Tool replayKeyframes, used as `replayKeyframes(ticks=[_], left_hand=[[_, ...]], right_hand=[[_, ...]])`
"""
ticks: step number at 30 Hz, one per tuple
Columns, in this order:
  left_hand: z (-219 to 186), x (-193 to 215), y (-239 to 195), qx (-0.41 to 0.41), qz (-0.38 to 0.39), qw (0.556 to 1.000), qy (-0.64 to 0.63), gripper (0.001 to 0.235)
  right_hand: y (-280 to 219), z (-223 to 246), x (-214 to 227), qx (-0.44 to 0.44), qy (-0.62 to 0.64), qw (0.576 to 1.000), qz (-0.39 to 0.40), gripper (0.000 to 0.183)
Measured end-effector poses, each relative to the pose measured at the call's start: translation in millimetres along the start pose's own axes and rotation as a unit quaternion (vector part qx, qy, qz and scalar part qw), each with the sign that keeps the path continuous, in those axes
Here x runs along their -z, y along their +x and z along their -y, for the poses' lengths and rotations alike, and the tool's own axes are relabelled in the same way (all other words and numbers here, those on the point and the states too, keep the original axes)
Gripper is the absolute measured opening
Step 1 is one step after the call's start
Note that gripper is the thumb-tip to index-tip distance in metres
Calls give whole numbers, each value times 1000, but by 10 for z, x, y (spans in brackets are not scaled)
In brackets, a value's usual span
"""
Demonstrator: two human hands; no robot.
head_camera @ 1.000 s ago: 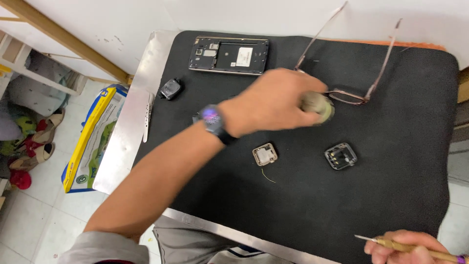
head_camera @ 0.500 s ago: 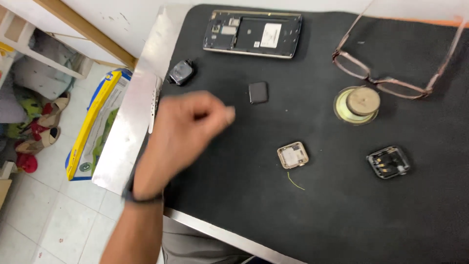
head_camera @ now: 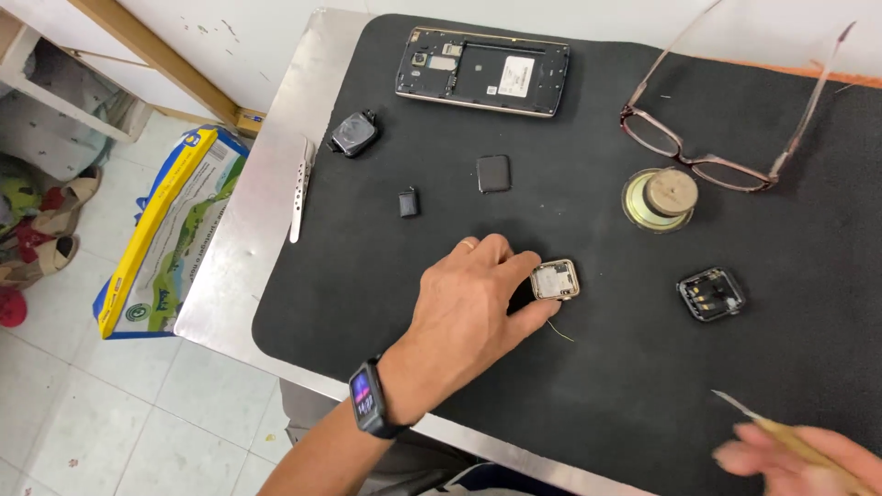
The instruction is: The person uses a small screwdriver to unscrew and disassemble two small square electronic devices on a black mat. They remove screws, open the casings, and inspect the internal components.
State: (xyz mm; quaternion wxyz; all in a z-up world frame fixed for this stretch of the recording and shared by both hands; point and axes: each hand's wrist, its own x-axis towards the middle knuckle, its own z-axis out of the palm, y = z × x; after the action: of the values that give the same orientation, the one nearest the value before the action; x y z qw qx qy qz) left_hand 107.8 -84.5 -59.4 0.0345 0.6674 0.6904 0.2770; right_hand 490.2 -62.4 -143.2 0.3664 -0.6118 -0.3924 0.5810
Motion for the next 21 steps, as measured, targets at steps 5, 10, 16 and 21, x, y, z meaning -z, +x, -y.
replayKeyframes(ticks=[5,10,16,21], left_hand=[[-11,-13,40,-56,-51,996,-40,19],[-78,164,34,-52,-56,985,-155,33],[-288,275,77,-91,-130,955,-252,30],[-392,443,282,-155,-164,927,-300,29]], right_hand=[[-771,1024,-1359,261,-175,948,-49,32],[-408,1141,-1579,250,-61,965,53,39],[-255,1337,-1715,157,-30,963,219,44],[-206,1541,-1684,218,22,949,228,41]])
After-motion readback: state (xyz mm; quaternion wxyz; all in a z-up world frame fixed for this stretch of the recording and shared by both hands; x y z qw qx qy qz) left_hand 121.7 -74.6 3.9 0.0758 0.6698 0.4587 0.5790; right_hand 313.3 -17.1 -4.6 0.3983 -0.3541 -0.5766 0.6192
